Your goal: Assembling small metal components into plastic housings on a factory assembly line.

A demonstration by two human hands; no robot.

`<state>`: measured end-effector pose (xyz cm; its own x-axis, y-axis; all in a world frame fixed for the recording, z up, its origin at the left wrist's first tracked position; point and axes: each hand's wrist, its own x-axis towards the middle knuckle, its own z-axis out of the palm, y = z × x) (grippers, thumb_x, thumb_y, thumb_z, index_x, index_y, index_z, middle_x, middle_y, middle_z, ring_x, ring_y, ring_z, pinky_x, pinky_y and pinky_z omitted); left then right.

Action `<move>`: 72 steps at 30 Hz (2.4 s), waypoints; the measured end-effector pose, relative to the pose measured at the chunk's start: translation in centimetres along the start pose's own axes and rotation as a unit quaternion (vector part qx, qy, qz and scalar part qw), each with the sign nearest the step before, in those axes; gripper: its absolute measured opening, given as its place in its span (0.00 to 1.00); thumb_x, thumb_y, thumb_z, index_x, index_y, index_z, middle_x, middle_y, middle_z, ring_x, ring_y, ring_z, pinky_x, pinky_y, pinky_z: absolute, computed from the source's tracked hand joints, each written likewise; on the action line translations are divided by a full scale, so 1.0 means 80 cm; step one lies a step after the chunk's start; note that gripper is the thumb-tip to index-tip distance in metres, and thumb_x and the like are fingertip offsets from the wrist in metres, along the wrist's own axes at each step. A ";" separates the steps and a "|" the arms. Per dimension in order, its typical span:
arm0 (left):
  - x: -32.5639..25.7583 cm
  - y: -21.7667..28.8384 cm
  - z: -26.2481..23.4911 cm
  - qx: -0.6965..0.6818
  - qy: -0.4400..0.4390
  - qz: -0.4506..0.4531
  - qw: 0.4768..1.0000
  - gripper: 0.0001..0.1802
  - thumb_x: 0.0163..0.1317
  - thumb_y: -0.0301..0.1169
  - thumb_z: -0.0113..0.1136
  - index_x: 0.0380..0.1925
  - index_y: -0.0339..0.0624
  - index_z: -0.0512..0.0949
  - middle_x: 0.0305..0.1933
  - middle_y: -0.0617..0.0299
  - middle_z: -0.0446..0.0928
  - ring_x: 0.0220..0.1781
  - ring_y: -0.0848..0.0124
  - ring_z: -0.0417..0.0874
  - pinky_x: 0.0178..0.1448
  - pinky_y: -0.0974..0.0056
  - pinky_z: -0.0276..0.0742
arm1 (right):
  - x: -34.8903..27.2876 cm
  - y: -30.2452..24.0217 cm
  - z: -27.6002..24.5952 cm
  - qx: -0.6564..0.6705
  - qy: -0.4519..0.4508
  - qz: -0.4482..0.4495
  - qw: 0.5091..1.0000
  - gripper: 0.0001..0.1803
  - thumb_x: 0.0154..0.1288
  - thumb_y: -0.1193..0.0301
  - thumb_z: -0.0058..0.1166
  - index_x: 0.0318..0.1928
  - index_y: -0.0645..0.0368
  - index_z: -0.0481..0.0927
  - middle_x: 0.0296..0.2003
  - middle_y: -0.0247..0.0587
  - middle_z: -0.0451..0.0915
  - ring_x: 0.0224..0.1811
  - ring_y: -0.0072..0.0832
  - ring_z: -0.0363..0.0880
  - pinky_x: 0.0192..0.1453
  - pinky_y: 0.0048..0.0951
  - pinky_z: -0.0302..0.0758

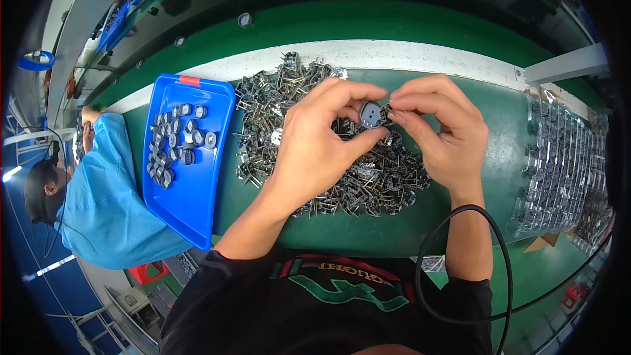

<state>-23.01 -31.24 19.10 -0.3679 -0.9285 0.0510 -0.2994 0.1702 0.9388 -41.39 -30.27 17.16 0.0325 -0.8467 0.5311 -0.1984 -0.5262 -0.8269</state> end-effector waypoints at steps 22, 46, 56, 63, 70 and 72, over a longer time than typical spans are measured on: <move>0.011 -0.009 -0.001 -0.326 -0.009 -0.092 0.941 0.18 0.58 0.12 0.64 0.49 0.29 0.78 0.49 0.48 0.82 0.49 0.68 0.85 0.54 0.66 0.83 | -0.006 -0.005 0.004 0.146 -0.016 0.312 0.939 0.10 0.63 0.78 0.64 0.44 0.64 0.81 0.34 0.33 0.81 0.32 0.16 0.78 0.36 0.19 0.76; 0.305 -0.136 -0.084 0.255 0.158 -0.044 0.953 0.15 0.56 0.34 0.70 0.41 0.40 0.85 0.41 0.56 0.86 0.45 0.65 0.86 0.52 0.62 0.78 | 0.001 0.008 -0.035 -0.036 -0.257 0.151 0.954 0.06 0.53 0.74 0.70 0.33 0.56 0.87 0.30 0.33 0.80 0.36 0.28 0.79 0.41 0.30 0.74; 0.229 -0.113 -0.121 0.409 0.025 -0.050 0.911 0.21 0.58 0.44 0.67 0.45 0.40 0.85 0.46 0.51 0.85 0.48 0.62 0.86 0.54 0.61 0.79 | 0.002 0.012 -0.039 0.318 -0.116 0.317 0.886 0.11 0.64 0.79 0.61 0.46 0.70 0.80 0.32 0.40 0.84 0.35 0.24 0.85 0.39 0.23 0.80; 0.182 -0.077 -0.092 0.091 0.046 -0.059 0.993 0.12 0.65 0.30 0.61 0.41 0.33 0.85 0.41 0.56 0.85 0.40 0.73 0.84 0.46 0.70 0.78 | 0.002 0.009 -0.013 0.318 0.000 0.294 0.902 0.09 0.64 0.83 0.58 0.46 0.68 0.81 0.34 0.40 0.84 0.34 0.26 0.85 0.36 0.22 0.79; 0.087 -0.028 -0.041 -0.289 -0.007 -0.137 0.947 0.09 0.68 0.31 0.62 0.41 0.37 0.80 0.37 0.63 0.81 0.38 0.75 0.83 0.40 0.71 0.85 | -0.001 0.009 -0.020 0.271 0.003 0.319 0.908 0.09 0.63 0.81 0.62 0.44 0.68 0.83 0.39 0.40 0.81 0.37 0.25 0.84 0.38 0.22 0.78; 0.066 -0.029 -0.032 -0.338 -0.023 -0.141 0.930 0.09 0.69 0.31 0.61 0.40 0.36 0.80 0.37 0.61 0.81 0.35 0.75 0.84 0.36 0.71 0.87 | -0.003 0.007 -0.015 0.218 0.028 0.272 0.937 0.08 0.61 0.81 0.63 0.42 0.68 0.83 0.39 0.39 0.81 0.37 0.24 0.83 0.37 0.22 0.78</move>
<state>-21.98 -37.40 18.04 -0.4002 -0.8872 -0.2295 0.2275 -0.3388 0.9129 -42.67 -30.29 16.83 -0.0119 -0.9999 0.0072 0.2484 -0.0099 -0.9686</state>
